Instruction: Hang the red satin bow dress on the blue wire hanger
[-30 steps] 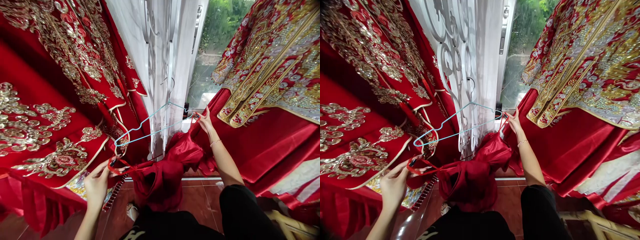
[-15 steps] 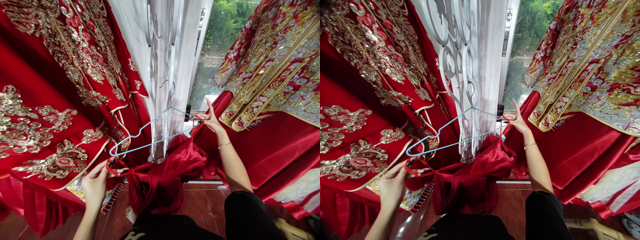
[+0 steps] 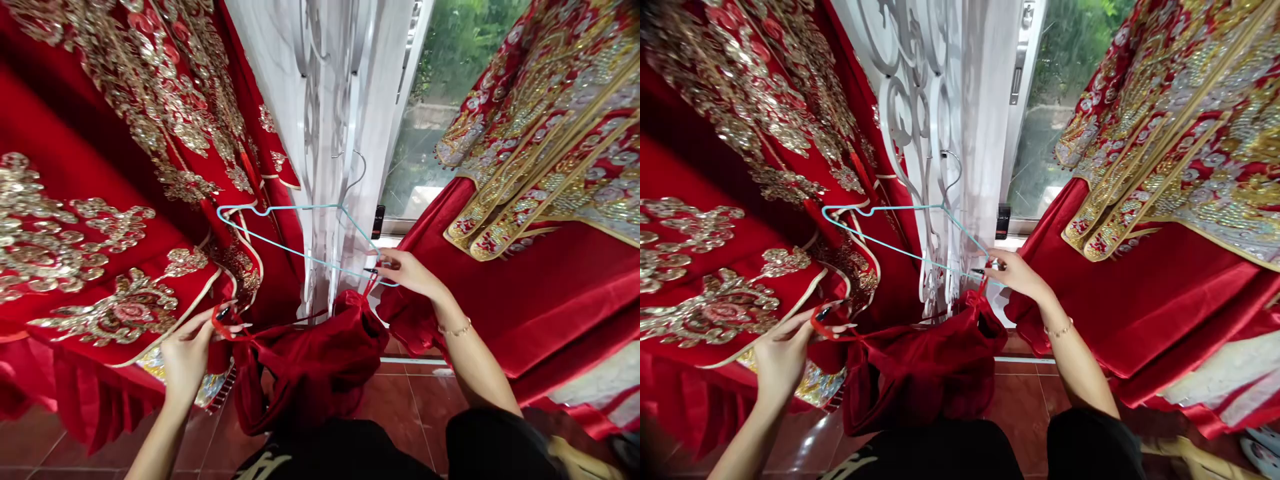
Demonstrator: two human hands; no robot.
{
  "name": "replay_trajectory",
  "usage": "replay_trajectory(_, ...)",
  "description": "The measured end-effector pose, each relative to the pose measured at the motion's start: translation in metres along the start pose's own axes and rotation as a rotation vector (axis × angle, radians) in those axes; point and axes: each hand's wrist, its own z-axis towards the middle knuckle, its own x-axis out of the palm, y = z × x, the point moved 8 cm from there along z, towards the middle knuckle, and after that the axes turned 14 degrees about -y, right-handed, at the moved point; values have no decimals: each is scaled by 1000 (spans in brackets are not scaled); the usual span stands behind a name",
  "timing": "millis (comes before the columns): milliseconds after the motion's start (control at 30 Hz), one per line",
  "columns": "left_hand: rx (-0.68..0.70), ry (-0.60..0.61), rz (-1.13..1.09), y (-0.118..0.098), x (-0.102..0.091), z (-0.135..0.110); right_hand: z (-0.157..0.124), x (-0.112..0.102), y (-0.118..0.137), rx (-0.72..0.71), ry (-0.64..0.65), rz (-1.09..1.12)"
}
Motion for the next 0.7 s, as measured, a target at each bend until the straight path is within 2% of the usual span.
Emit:
replay_trajectory(100, 61, -18, -11, -15, 3, 22, -3, 0, 3, -77, 19, -61)
replay_trajectory(233, 122, -41, -41, -43, 15, 50, 12, -35, 1, -224, -112, -183)
replay_trajectory(300, 137, 6, -54, -58, 28, 56, 21, -47, -3, -265, -130, -228)
replay_trajectory(367, 165, 103, -55, -75, 45, 54, 27, -53, -4, -301, -134, -228)
replay_trajectory(500, 305, 326, 22, -107, 75, 34, 25, -54, -1, -357, -130, -280)
replay_trajectory(600, 382, 411, 86, -121, 98, 23, 18, -48, 0, -388, -94, -328)
replay_trajectory(700, 477, 572, 191, -131, 129, 16, 12, -44, 0, -426, -115, -335)
